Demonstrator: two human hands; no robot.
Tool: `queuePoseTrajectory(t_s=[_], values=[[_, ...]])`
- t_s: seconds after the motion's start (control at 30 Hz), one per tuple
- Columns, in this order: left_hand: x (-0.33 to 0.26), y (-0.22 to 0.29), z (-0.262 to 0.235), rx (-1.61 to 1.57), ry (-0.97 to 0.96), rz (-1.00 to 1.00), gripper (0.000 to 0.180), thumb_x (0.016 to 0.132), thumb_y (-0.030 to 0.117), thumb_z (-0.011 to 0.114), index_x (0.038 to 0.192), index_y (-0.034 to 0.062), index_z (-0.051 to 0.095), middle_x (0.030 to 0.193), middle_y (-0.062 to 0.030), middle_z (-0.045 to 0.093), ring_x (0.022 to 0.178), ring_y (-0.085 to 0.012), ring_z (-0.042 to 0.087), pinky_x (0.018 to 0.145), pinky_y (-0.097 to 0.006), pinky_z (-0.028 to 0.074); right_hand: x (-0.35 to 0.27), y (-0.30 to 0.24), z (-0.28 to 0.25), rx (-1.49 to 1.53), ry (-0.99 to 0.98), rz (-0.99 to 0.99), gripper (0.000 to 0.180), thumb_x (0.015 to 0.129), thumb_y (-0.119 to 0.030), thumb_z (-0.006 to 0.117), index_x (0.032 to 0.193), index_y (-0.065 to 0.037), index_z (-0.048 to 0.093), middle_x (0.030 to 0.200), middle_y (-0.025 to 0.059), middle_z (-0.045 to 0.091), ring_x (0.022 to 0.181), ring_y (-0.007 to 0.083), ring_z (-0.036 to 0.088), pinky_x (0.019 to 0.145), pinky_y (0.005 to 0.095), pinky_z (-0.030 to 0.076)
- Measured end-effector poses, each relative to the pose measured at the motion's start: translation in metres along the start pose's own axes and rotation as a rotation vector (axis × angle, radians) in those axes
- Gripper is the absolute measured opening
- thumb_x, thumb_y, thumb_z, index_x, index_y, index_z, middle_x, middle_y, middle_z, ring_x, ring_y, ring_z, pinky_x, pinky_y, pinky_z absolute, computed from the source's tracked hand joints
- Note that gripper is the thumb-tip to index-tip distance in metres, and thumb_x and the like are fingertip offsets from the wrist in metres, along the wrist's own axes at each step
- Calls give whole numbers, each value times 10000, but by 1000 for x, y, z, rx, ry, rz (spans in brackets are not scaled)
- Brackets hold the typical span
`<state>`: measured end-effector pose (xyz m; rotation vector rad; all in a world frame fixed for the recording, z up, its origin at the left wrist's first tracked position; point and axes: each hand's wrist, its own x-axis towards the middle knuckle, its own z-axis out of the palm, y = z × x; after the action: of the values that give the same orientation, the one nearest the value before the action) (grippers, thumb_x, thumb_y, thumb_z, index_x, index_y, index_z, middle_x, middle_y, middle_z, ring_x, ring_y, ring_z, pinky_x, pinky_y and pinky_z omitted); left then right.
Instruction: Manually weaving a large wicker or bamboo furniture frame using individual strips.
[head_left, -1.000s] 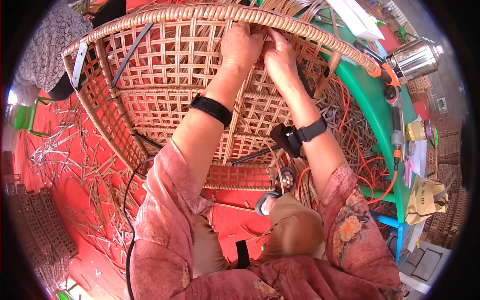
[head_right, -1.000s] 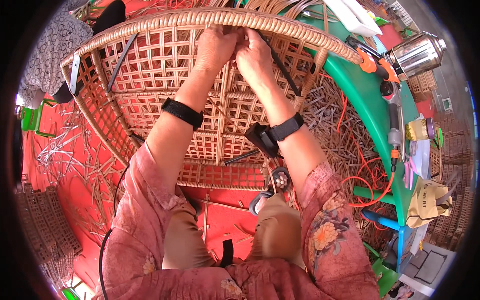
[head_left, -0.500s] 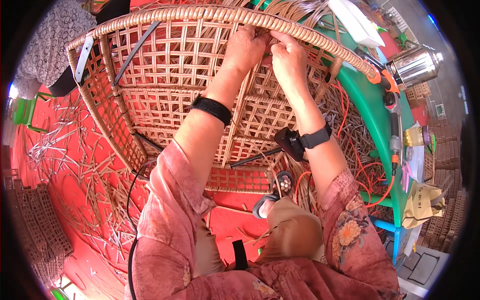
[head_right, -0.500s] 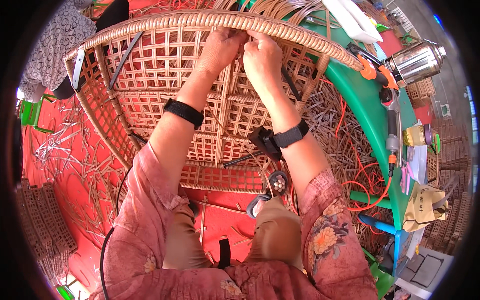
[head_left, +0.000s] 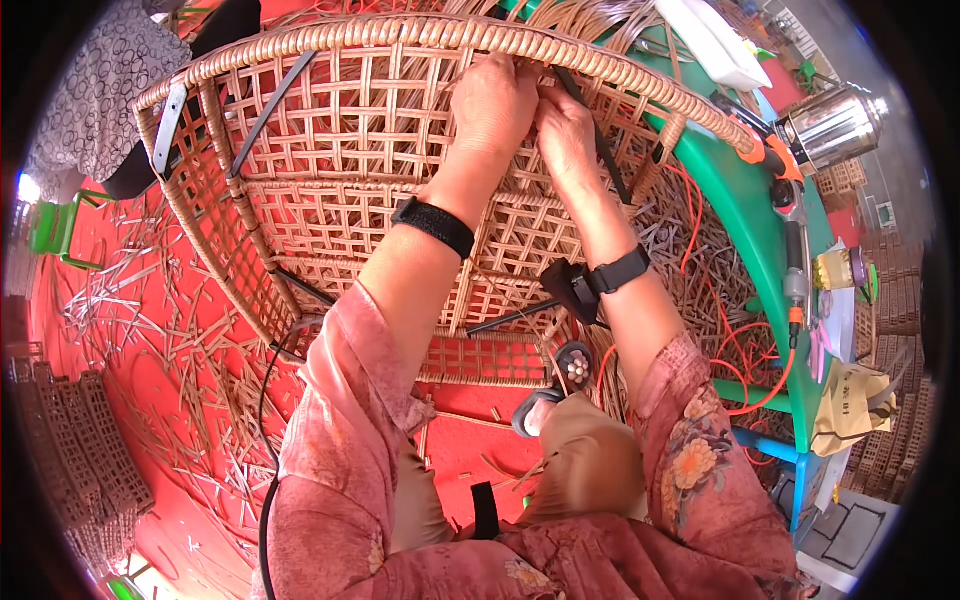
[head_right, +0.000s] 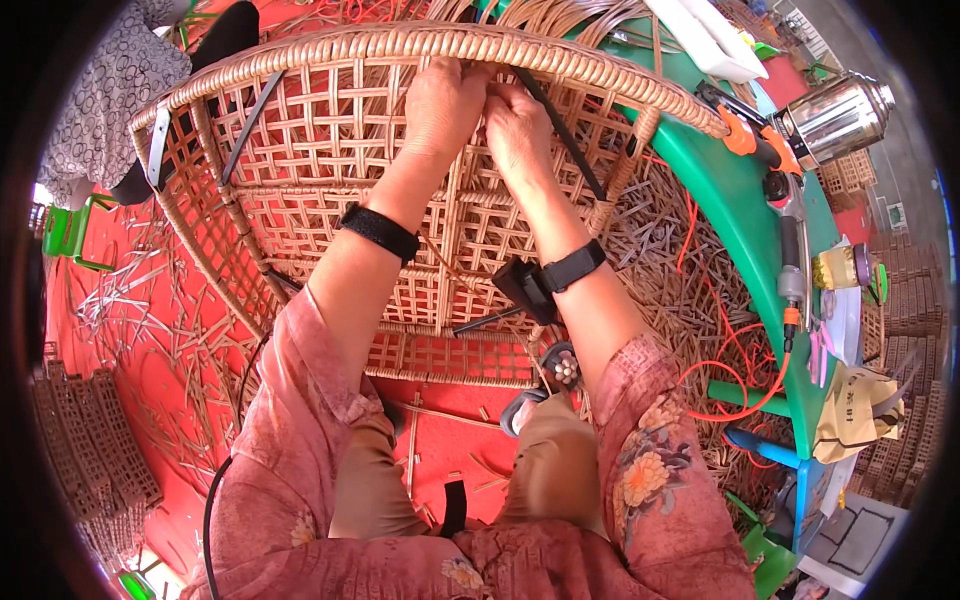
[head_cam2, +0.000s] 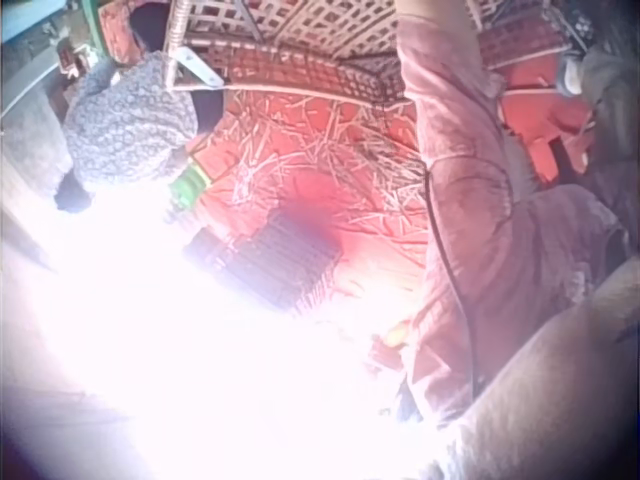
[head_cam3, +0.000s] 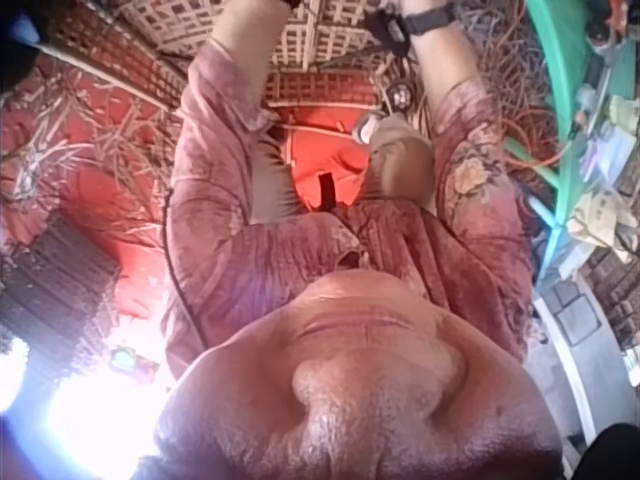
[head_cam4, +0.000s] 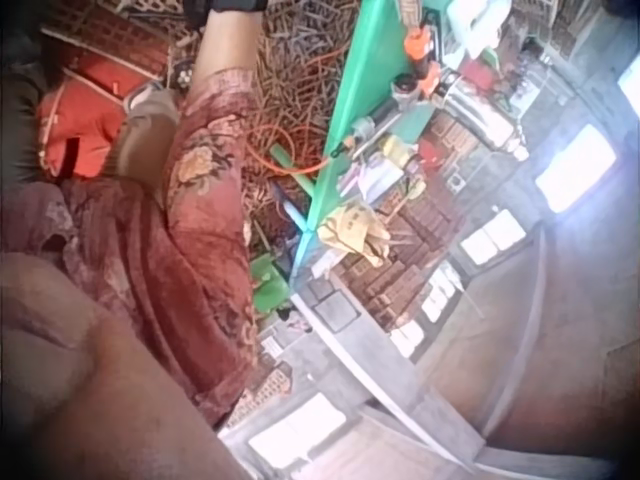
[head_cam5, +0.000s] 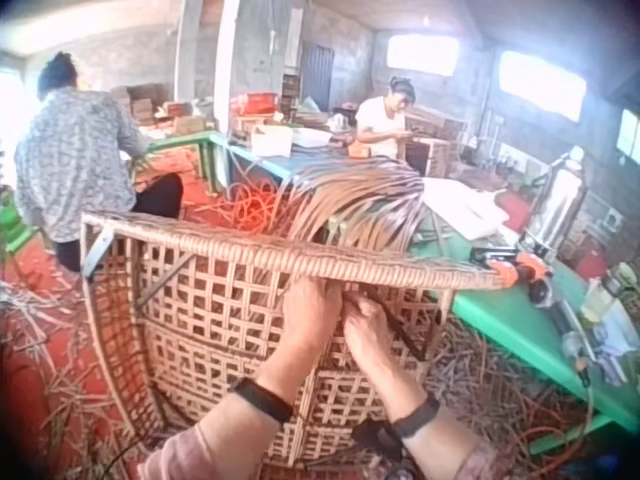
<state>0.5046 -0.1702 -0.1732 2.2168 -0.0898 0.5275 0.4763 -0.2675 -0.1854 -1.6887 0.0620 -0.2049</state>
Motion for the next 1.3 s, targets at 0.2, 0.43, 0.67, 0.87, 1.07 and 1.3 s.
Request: queuePoseTrajectory(t_s=[0.2, 0.43, 0.67, 0.87, 1.07, 1.3], values=[[2, -5, -6, -208, 54, -148, 354, 904, 362, 529, 953, 47, 683, 874, -212, 682, 861, -370, 658, 802, -456, 513, -10, -10, 9, 70, -15, -45, 259, 928, -109, 514, 1065, 44, 672, 798, 112, 676, 591, 136, 627, 535, 270, 521], [12, 3, -12, -107, -33, -293, 346, 856, 369, 613, 983, 58, 697, 897, -186, 700, 903, -338, 672, 823, -427, 514, -5, -18, 7, 68, -41, -40, 243, 911, -111, 557, 1059, 45, 672, 834, 115, 683, 584, 141, 633, 521, 264, 544], [5, -2, -1, -197, 298, -270, 326, 731, 323, 723, 827, 12, 729, 776, -194, 691, 716, -312, 681, 705, -388, 538, -9, -19, 9, 135, -82, -31, 255, 904, -89, 560, 1101, 39, 661, 852, 122, 679, 600, 151, 641, 477, 279, 550], [5, 4, -1, -52, 329, -151, 267, 752, 277, 714, 790, 14, 729, 756, -211, 679, 731, -338, 678, 700, -417, 537, -9, -22, 7, 70, -81, -12, 244, 913, -70, 531, 1085, 41, 663, 835, 130, 675, 596, 149, 639, 489, 280, 543], [7, 17, -7, 145, 132, -69, 316, 796, 323, 668, 820, 13, 724, 768, -204, 682, 746, -358, 673, 710, -442, 535, -7, -19, 4, -6, -104, -6, 251, 898, -15, 503, 1093, 73, 635, 791, 148, 669, 591, 161, 640, 489, 290, 513], [16, 15, -5, 76, 47, -89, 304, 777, 307, 714, 810, 5, 704, 721, -180, 677, 662, -313, 669, 636, -407, 536, -5, -17, 4, -41, -88, -65, 262, 860, 19, 510, 1088, 121, 585, 757, 150, 653, 579, 170, 632, 482, 299, 498]])
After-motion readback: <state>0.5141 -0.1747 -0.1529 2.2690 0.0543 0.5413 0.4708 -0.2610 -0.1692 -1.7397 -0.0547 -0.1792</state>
